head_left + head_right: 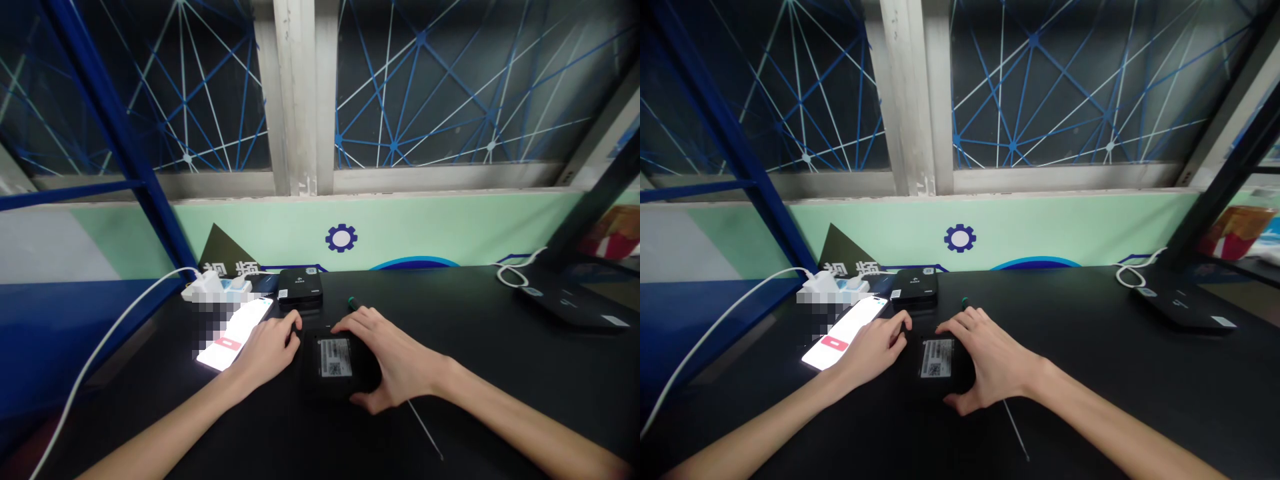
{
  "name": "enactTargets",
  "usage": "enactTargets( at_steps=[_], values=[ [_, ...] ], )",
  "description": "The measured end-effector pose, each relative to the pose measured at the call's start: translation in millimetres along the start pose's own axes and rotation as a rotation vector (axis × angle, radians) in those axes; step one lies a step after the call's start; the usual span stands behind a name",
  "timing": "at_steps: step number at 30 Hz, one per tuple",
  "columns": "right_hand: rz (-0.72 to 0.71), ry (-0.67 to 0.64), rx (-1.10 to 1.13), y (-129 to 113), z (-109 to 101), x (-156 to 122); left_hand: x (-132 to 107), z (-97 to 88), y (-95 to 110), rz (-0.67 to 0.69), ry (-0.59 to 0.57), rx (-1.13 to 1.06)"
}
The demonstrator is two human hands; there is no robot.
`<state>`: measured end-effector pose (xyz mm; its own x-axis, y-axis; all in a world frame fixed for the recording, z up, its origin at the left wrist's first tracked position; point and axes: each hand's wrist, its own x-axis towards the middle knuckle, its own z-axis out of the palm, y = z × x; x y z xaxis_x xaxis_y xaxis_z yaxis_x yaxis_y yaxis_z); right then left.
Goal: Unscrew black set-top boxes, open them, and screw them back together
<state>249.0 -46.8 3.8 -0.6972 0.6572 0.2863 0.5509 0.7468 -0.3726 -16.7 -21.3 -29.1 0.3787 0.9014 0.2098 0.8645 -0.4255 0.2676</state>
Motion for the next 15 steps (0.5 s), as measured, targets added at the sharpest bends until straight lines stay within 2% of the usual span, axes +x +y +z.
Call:
enactTargets(
  at_steps=[9, 15],
  values=[
    [-0.017, 0.028, 0.031, 3, -5, 0, 2, 2.9, -3, -0.018, -0.012, 0.005],
    [0.020, 0.198, 0.010, 21, -17, 1, 2, 2.5, -4, -0.017, -0.012, 0.008]
  ],
)
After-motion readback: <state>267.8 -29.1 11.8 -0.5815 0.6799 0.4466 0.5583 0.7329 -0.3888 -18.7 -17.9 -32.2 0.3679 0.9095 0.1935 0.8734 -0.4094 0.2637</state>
